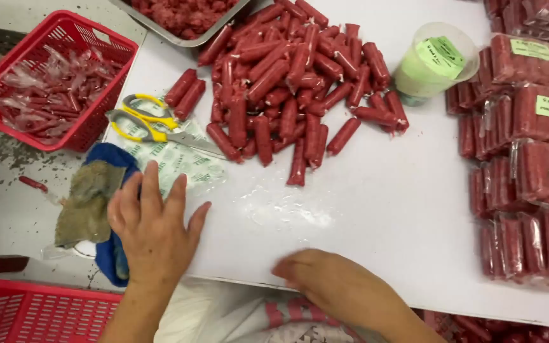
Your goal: Manually sorting and packaging small red sausages into plastic bags, adding labels, and stacking the finished packs.
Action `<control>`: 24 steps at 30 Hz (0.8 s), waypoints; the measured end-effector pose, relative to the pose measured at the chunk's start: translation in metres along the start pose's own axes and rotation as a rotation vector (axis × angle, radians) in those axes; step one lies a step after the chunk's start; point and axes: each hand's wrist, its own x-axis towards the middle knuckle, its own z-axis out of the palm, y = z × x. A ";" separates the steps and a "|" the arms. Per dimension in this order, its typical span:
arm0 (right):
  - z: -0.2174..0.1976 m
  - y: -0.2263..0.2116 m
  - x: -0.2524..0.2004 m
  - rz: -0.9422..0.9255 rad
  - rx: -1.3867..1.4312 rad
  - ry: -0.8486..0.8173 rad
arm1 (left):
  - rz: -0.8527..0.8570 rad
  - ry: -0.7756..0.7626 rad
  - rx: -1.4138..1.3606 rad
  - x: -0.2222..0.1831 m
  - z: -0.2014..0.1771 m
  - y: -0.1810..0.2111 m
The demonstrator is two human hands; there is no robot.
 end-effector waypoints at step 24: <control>0.048 0.024 -0.028 0.005 -0.238 0.660 | 0.454 -0.933 -1.264 0.008 -0.003 0.035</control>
